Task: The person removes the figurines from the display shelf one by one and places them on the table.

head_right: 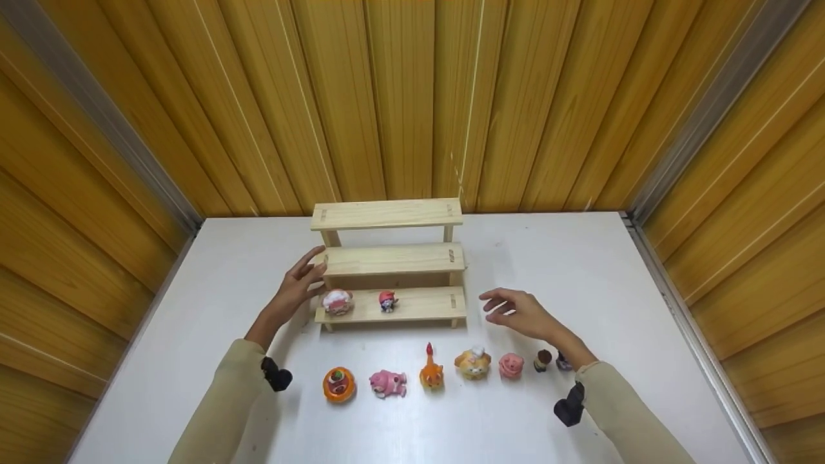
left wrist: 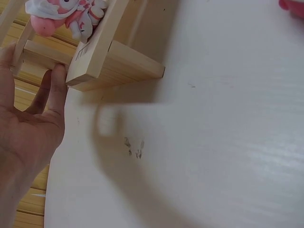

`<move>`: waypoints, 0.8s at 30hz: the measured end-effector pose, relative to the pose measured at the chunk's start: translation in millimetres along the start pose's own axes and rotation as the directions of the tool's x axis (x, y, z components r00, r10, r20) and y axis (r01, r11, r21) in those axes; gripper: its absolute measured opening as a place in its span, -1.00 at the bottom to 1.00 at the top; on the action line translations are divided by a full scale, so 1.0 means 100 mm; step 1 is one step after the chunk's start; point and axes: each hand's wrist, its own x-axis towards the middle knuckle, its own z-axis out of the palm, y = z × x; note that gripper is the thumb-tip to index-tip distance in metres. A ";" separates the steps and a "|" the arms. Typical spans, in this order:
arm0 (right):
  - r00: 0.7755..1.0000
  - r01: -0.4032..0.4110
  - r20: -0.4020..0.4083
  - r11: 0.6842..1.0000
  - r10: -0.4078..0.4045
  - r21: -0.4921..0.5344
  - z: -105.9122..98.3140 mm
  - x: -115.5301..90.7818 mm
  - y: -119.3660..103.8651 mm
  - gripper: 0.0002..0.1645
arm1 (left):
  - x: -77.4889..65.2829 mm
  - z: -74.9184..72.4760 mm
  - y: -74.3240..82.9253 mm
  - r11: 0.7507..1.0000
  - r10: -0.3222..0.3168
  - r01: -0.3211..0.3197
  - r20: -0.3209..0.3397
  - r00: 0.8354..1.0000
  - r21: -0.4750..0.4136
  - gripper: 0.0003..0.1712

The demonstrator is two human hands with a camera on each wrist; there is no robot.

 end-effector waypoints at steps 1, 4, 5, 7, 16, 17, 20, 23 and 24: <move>1.000 0.000 0.008 1.000 0.000 0.002 0.02 0.02 -0.01 -0.57 | 0.00 0.00 -0.01 1.000 -0.001 0.001 0.000 1.000 0.000 -0.41; 1.000 -0.007 0.030 1.000 0.007 0.003 0.08 0.09 -0.03 -0.57 | -0.01 -0.01 -0.02 1.000 -0.007 0.007 0.000 1.000 -0.003 -0.41; 0.999 -0.007 0.034 1.000 0.007 0.004 0.10 0.11 -0.03 -0.57 | -0.01 -0.01 -0.02 1.000 -0.008 0.008 0.000 1.000 -0.003 -0.41; 0.999 0.001 0.041 1.000 -0.002 0.008 0.13 0.16 -0.05 -0.57 | -0.01 0.00 -0.01 1.000 -0.007 0.007 -0.003 1.000 0.000 -0.41; 0.993 0.088 0.070 0.995 -0.091 0.041 0.26 0.39 -0.15 -0.57 | 0.00 0.01 0.01 1.000 -0.003 0.003 -0.004 1.000 -0.004 -0.40; 0.992 0.098 0.071 0.994 -0.100 0.043 0.29 0.43 -0.16 -0.57 | 0.00 0.01 0.01 1.000 -0.001 0.001 0.000 1.000 -0.010 -0.40; 0.991 0.108 0.078 0.993 -0.112 0.050 0.36 0.51 -0.20 -0.57 | 0.00 0.00 0.01 1.000 0.003 -0.002 0.014 1.000 -0.023 -0.39; 0.993 0.076 0.091 0.996 -0.081 0.055 0.45 0.59 -0.24 -0.56 | 0.00 0.00 0.01 1.000 0.003 -0.003 0.015 1.000 -0.017 -0.40; 0.993 0.060 0.095 0.997 -0.065 0.055 0.47 0.62 -0.25 -0.55 | 0.00 0.00 0.01 1.000 0.003 -0.003 0.013 1.000 -0.013 -0.41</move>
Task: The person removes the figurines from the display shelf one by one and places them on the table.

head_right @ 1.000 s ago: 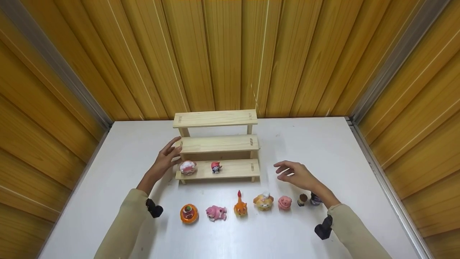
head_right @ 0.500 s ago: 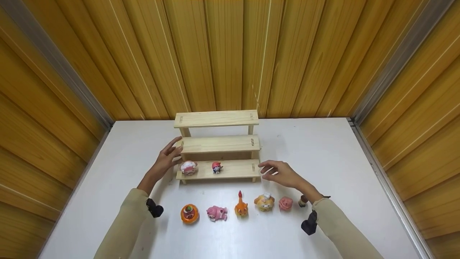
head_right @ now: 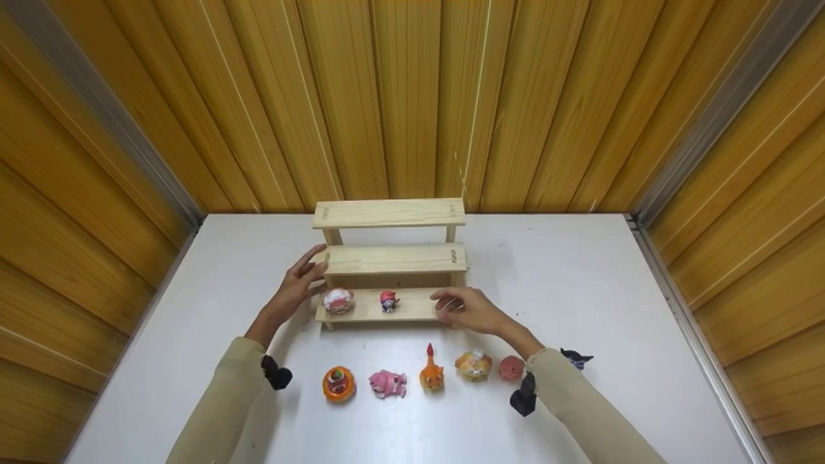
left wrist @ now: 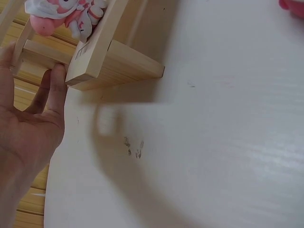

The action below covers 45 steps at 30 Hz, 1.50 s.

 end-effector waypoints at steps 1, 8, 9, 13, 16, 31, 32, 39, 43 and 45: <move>1.000 -0.013 0.001 1.000 0.013 0.002 0.03 0.03 -0.01 -0.54 | 0.00 0.00 0.00 1.000 0.000 0.000 -0.003 1.000 0.003 -0.41; 1.000 -0.021 -0.016 1.000 0.021 0.018 0.18 0.30 -0.09 -0.46 | 0.01 0.00 0.00 1.000 0.014 -0.014 -0.012 1.000 0.015 -0.41; 1.000 -0.016 -0.016 1.000 0.017 0.021 0.21 0.34 -0.09 -0.44 | 0.01 0.00 0.00 1.000 0.013 -0.013 -0.014 1.000 0.011 -0.41; 1.000 -0.011 -0.015 1.000 0.012 0.027 0.31 0.48 -0.09 -0.38 | 0.01 0.00 0.00 1.000 0.008 -0.008 -0.011 1.000 -0.005 -0.42; 1.000 -0.007 -0.012 0.999 0.007 0.033 0.40 0.56 -0.10 -0.34 | 0.01 0.00 0.00 1.000 0.012 -0.012 -0.016 1.000 -0.008 -0.42; 0.995 -0.037 -0.098 0.993 0.026 -0.109 0.61 0.72 -0.12 -0.45 | 0.03 0.02 -0.02 1.000 0.015 -0.015 0.005 1.000 0.002 -0.39; 0.994 -0.043 -0.106 0.991 0.029 -0.128 0.62 0.73 -0.11 -0.46 | 0.03 0.02 -0.02 1.000 0.017 -0.017 0.006 1.000 0.001 -0.39; 0.983 -0.101 -0.173 0.978 0.069 -0.181 0.73 0.80 -0.11 -0.51 | 0.01 0.00 -0.03 1.000 0.018 -0.018 0.000 1.000 -0.002 -0.37; 0.975 -0.123 -0.203 0.977 0.087 -0.173 0.75 0.80 -0.12 -0.50 | 0.01 0.01 -0.02 1.000 0.007 -0.007 -0.003 1.000 0.002 -0.32; 0.973 -0.124 -0.212 0.978 0.086 -0.169 0.76 0.80 -0.12 -0.53 | 0.01 0.01 -0.01 1.000 0.004 -0.004 -0.012 1.000 0.004 -0.32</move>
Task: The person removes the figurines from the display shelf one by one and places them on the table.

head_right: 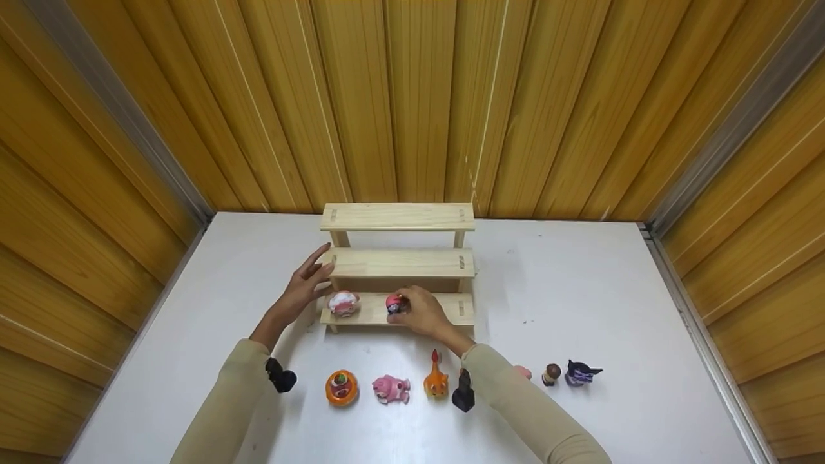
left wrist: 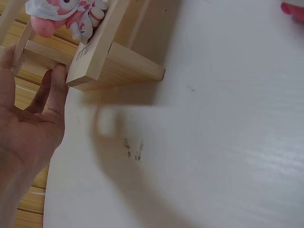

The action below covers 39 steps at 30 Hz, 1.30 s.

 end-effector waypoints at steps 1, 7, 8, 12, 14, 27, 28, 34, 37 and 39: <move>1.000 -0.001 -0.004 1.000 0.001 0.001 0.00 -0.01 0.00 -0.55 | 0.00 0.00 0.00 1.000 -0.002 0.002 -0.003 1.000 0.002 -0.32; 1.000 -0.008 -0.008 1.000 0.008 -0.007 0.00 -0.03 0.01 -0.60 | -0.01 0.01 0.00 1.000 -0.005 0.005 0.000 1.000 0.003 -0.34; 1.000 -0.003 -0.009 1.000 0.002 -0.007 0.00 -0.03 0.02 -0.60 | -0.01 0.01 0.00 1.000 -0.004 0.004 0.003 1.000 0.002 -0.34; 1.000 0.003 -0.002 1.000 -0.003 0.026 -0.02 -0.05 0.04 -0.61 | 0.01 0.02 0.00 1.000 -0.006 0.006 0.014 1.000 0.001 -0.32; 1.000 -0.001 0.011 0.999 0.001 0.046 -0.05 -0.06 0.06 -0.63 | 0.02 0.03 0.00 1.000 -0.008 0.008 0.012 1.000 -0.004 -0.32; 0.994 0.006 0.109 0.998 -0.013 0.062 -0.33 -0.19 -0.01 -0.62 | -0.01 0.00 0.02 1.000 -0.015 0.015 0.012 1.000 -0.008 -0.33; 0.994 0.004 0.112 0.998 -0.011 0.059 -0.37 -0.21 -0.02 -0.62 | -0.01 0.01 0.02 1.000 -0.020 0.020 0.013 1.000 -0.005 -0.33; 0.993 0.019 0.120 1.000 -0.021 0.023 -0.59 -0.32 -0.02 -0.65 | -0.01 0.01 0.01 1.000 -0.030 0.030 0.011 0.999 0.001 -0.32; 0.993 0.019 0.118 1.000 -0.020 0.004 -0.70 -0.39 -0.01 -0.66 | -0.01 0.00 0.01 0.999 -0.032 0.032 0.008 0.999 -0.002 -0.32; 0.993 0.004 0.114 1.000 -0.003 -0.005 -0.78 -0.46 0.01 -0.65 | -0.01 0.00 0.01 0.999 -0.032 0.032 0.015 0.999 -0.002 -0.31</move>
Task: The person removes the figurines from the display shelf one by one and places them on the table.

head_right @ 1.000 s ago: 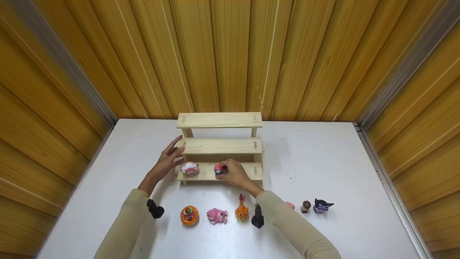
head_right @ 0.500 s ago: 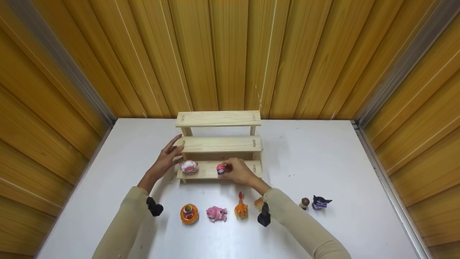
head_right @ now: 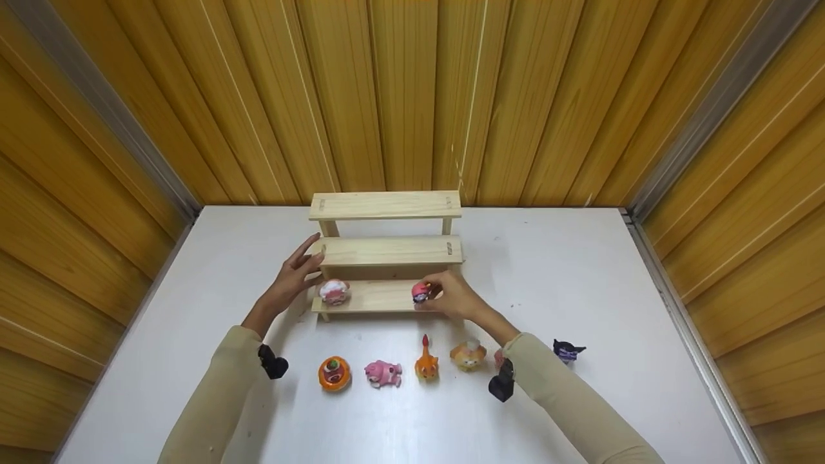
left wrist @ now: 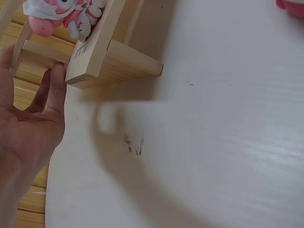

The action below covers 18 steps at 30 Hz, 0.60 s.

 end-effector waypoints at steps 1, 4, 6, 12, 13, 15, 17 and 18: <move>1.000 -0.006 0.000 1.000 0.006 -0.001 -0.04 -0.03 0.01 -0.65 | 0.00 -0.01 0.00 1.000 -0.002 0.002 0.003 1.000 -0.002 -0.31; 1.000 -0.021 0.000 1.000 0.021 0.003 -0.15 -0.12 0.05 -0.65 | 0.00 -0.01 0.00 1.000 -0.006 0.006 0.011 1.000 0.002 -0.31; 1.000 -0.026 -0.001 1.000 0.026 0.004 -0.22 -0.18 0.09 -0.65 | 0.00 -0.01 0.00 1.000 -0.007 0.007 0.010 1.000 0.000 -0.31; 0.998 -0.045 -0.051 0.999 0.044 -0.025 -0.47 -0.38 0.23 -0.67 | 0.02 -0.01 0.01 1.000 -0.010 0.010 -0.002 1.000 -0.012 -0.31; 0.997 -0.054 -0.060 0.998 0.052 -0.032 -0.51 -0.42 0.25 -0.68 | 0.02 -0.01 0.00 1.000 -0.012 0.011 -0.006 1.000 -0.013 -0.31; 0.995 -0.074 -0.074 0.996 0.070 -0.045 -0.59 -0.51 0.29 -0.67 | 0.03 0.00 0.00 1.000 -0.015 0.015 -0.012 1.000 -0.007 -0.31; 0.992 -0.100 -0.088 0.993 0.095 -0.057 -0.67 -0.60 0.34 -0.65 | 0.04 0.00 -0.01 1.000 -0.017 0.017 -0.016 1.000 -0.008 -0.30; 0.989 -0.118 -0.096 0.991 0.112 -0.061 -0.71 -0.64 0.36 -0.64 | 0.04 0.01 -0.01 1.000 -0.019 0.019 -0.017 1.000 -0.009 -0.30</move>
